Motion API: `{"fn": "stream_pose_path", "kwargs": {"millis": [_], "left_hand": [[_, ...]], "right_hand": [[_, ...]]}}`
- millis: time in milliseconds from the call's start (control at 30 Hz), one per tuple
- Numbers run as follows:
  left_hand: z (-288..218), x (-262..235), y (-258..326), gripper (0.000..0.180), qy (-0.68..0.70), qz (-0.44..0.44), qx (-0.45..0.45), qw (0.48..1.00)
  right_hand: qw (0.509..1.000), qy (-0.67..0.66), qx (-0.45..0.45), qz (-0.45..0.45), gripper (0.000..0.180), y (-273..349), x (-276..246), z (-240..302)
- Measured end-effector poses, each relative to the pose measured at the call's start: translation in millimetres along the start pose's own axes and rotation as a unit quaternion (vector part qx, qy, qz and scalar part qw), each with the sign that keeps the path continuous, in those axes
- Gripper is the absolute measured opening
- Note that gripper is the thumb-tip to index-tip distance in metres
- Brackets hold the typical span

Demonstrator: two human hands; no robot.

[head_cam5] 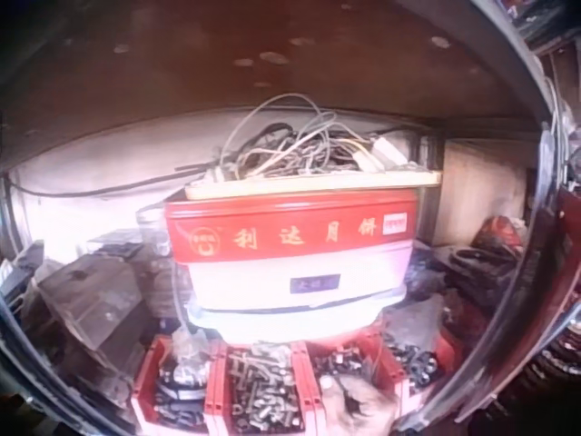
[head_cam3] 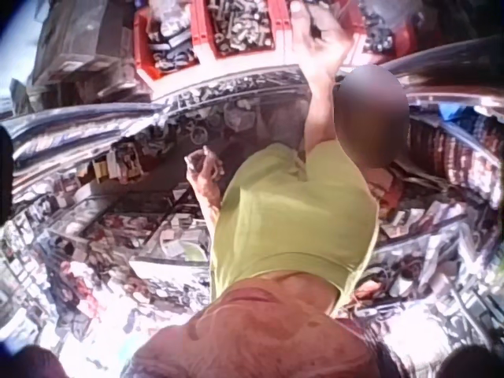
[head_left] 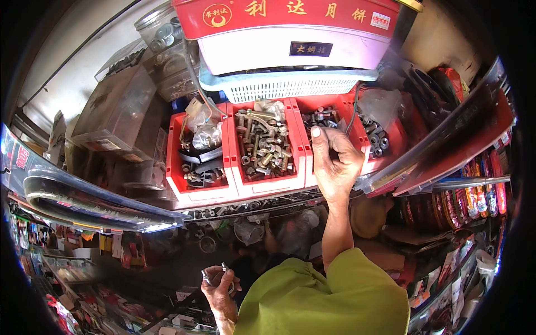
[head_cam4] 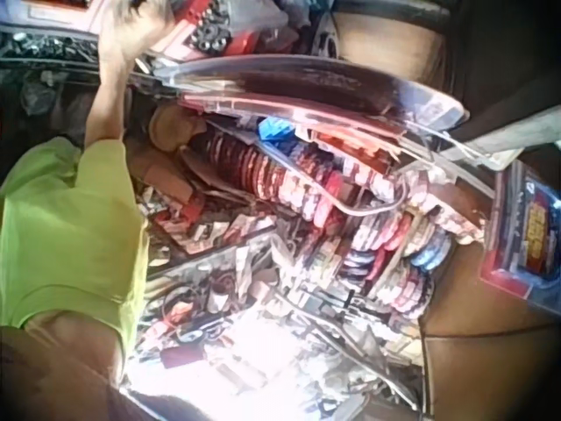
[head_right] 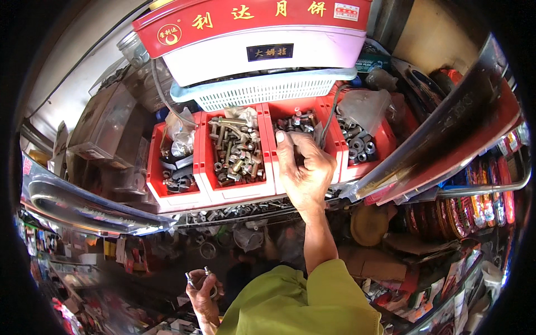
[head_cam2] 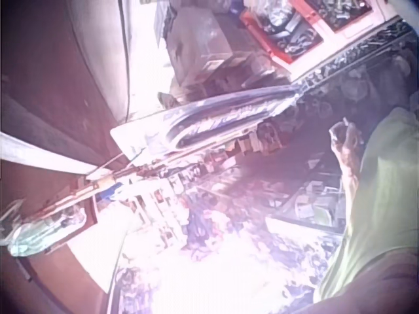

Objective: The person repeatedly picks up small metal lock components from a red parts tray, aligns and screws them together by hand, and returns them to the tray. The person handles multiple small parts one at a time without using tools.

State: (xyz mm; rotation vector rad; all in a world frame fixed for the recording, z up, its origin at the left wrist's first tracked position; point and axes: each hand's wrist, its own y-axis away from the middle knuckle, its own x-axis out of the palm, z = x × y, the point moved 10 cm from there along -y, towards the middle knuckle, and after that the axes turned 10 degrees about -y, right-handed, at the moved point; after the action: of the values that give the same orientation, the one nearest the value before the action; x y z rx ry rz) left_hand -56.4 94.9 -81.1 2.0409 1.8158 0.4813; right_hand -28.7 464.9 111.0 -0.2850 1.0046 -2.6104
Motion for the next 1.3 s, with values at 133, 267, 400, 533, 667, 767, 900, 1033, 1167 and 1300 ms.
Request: {"fn": "stream_pose_path", "kwargs": {"millis": [133, 267, 400, 533, 667, 767, 900, 1033, 1167, 1300], "left_hand": [[-1.5, 1.4, -0.3, 0.03, 0.031, 0.017, -0.014, 0.999], [-7.5, -8.2, -0.4, 0.032, 0.041, 0.018, 0.005, 0.999], [-20.3, -15.2, -4.4, 0.045, 0.116, 0.039, 0.06, 0.991], [-33.7, -18.5, 2.6, 0.047, 0.139, 0.067, 0.07, 0.986], [-45.5, -21.1, 9.0, 0.039, 0.093, 0.06, 0.095, 0.989], [-47.5, -22.0, 10.3, 0.029, 0.098, 0.055, 0.095, 0.989], [-49.2, -23.8, 13.2, 0.021, 0.113, 0.06, 0.096, 0.987], [-58.0, -26.2, 14.5, 0.019, 0.121, 0.056, 0.134, 0.982], [-65.5, -28.9, 18.2, 0.018, 0.135, 0.049, 0.142, 0.979], [-67.0, -28.7, 25.1, 0.018, 0.126, 0.052, 0.133, 0.982]], "right_hand": [[0.999, 0.011, 0.033, 0.011, 0.008, -2.4, 0.3, 2.3], [0.998, 0.051, -0.037, 0.024, 0.009, -7.8, 9.6, 27.4], [0.952, 0.214, -0.162, 0.148, 0.012, -4.7, 59.2, 81.1], [0.905, 0.226, -0.168, 0.319, 0.013, 17.7, 104.0, 77.4], [0.868, 0.244, -0.089, 0.423, 0.016, 28.5, 126.2, 51.6], [0.862, 0.241, -0.093, 0.437, 0.018, 29.2, 131.2, 49.4], [0.853, 0.266, -0.134, 0.428, 0.019, 37.3, 134.7, 56.6], [0.855, 0.269, -0.15, 0.418, 0.015, 31.6, 134.9, 56.9], [0.878, 0.227, -0.072, 0.416, 0.013, 21.1, 131.2, 51.4], [0.911, 0.195, -0.067, 0.357, 0.013, 12.7, 118.3, 49.8]]}}
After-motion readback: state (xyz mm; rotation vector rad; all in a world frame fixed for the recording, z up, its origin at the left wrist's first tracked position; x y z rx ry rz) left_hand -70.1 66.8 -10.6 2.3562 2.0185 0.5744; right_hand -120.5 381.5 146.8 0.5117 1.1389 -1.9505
